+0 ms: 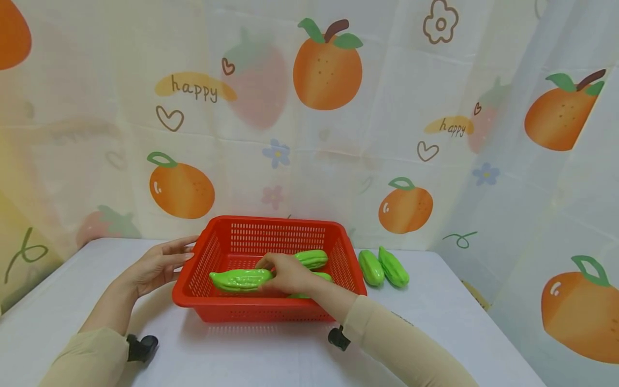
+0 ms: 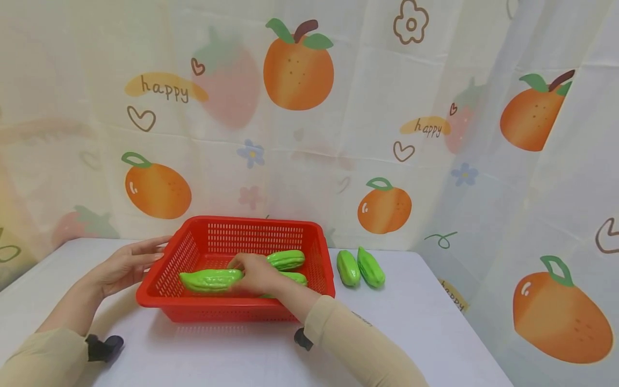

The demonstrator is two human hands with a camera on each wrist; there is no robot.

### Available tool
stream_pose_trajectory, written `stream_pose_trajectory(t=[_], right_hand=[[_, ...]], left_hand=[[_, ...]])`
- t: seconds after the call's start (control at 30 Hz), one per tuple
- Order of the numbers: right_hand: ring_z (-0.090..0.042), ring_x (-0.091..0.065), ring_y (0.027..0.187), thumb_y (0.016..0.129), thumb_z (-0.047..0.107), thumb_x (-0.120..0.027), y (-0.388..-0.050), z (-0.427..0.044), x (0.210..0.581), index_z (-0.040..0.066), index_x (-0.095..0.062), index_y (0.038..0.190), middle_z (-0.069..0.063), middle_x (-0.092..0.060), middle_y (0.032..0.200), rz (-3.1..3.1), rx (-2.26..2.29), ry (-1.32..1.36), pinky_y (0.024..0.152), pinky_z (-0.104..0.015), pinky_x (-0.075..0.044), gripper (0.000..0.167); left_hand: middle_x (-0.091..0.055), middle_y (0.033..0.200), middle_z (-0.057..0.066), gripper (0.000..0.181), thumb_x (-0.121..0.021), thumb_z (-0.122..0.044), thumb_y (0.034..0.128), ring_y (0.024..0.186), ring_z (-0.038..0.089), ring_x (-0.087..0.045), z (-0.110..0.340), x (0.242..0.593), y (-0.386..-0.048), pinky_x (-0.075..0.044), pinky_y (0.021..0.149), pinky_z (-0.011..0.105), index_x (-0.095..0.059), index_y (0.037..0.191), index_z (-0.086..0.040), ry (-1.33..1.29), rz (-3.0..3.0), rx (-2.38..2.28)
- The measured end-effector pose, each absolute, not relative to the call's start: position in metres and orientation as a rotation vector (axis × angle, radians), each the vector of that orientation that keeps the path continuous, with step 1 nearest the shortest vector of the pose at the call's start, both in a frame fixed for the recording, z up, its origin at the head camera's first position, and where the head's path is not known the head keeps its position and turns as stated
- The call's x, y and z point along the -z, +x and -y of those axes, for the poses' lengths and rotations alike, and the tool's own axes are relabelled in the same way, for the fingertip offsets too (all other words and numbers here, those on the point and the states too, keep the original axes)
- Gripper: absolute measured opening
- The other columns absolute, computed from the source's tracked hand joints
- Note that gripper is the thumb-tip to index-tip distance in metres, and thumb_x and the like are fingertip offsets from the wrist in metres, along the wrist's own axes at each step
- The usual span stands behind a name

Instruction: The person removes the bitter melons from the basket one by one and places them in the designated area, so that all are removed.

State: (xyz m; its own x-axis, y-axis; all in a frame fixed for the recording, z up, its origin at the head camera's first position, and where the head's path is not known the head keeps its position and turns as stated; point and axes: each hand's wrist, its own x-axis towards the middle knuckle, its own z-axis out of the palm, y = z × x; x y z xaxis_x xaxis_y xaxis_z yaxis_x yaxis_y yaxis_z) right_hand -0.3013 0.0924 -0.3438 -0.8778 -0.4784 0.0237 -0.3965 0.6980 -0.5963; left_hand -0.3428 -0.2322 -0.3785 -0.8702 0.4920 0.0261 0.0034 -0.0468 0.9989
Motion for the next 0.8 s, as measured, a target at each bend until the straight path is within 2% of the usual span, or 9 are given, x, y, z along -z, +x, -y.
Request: stream_pose_trajectory(t=[0.27,0.6,0.8], right_hand=[[-0.018,-0.063,0.109,0.082,0.023,-0.081,-0.3020,-0.0928,0.3421,0.016,-0.064,0.121,-0.005,-0.067,0.123,-2.810,0.989,-0.660,0.088,-0.027,-0.053,0.043],[-0.017,-0.068,0.102,0.082,0.022,-0.080,-0.3040,-0.0963,0.3411,0.016,-0.064,0.122,-0.005,-0.067,0.123,-2.830,1.099,-0.621,0.083,-0.025,-0.055,0.043],[-0.019,-0.069,0.105,0.082,0.023,-0.080,-0.3037,-0.0981,0.3384,0.017,-0.064,0.121,-0.005,-0.068,0.122,-2.836,1.165,-0.590,0.086,-0.029,-0.056,0.043]], left_hand=[[-0.065,0.117,-0.013,0.046,-0.049,-0.011,0.1020,0.103,0.006,-0.069,0.2324,0.3774,-0.3419,-0.060,0.087,0.029,-0.042,0.147,-0.022,0.540,-1.872,-1.990],[-0.066,0.115,-0.010,0.041,-0.048,-0.011,0.1025,0.101,0.007,-0.070,0.2321,0.3772,-0.3419,-0.060,0.086,0.029,-0.049,0.140,-0.027,0.555,-1.863,-1.993],[-0.066,0.115,-0.010,0.044,-0.048,-0.012,0.1024,0.101,0.008,-0.070,0.2313,0.3777,-0.3420,-0.060,0.087,0.030,-0.045,0.145,-0.023,0.558,-1.871,-1.986]])
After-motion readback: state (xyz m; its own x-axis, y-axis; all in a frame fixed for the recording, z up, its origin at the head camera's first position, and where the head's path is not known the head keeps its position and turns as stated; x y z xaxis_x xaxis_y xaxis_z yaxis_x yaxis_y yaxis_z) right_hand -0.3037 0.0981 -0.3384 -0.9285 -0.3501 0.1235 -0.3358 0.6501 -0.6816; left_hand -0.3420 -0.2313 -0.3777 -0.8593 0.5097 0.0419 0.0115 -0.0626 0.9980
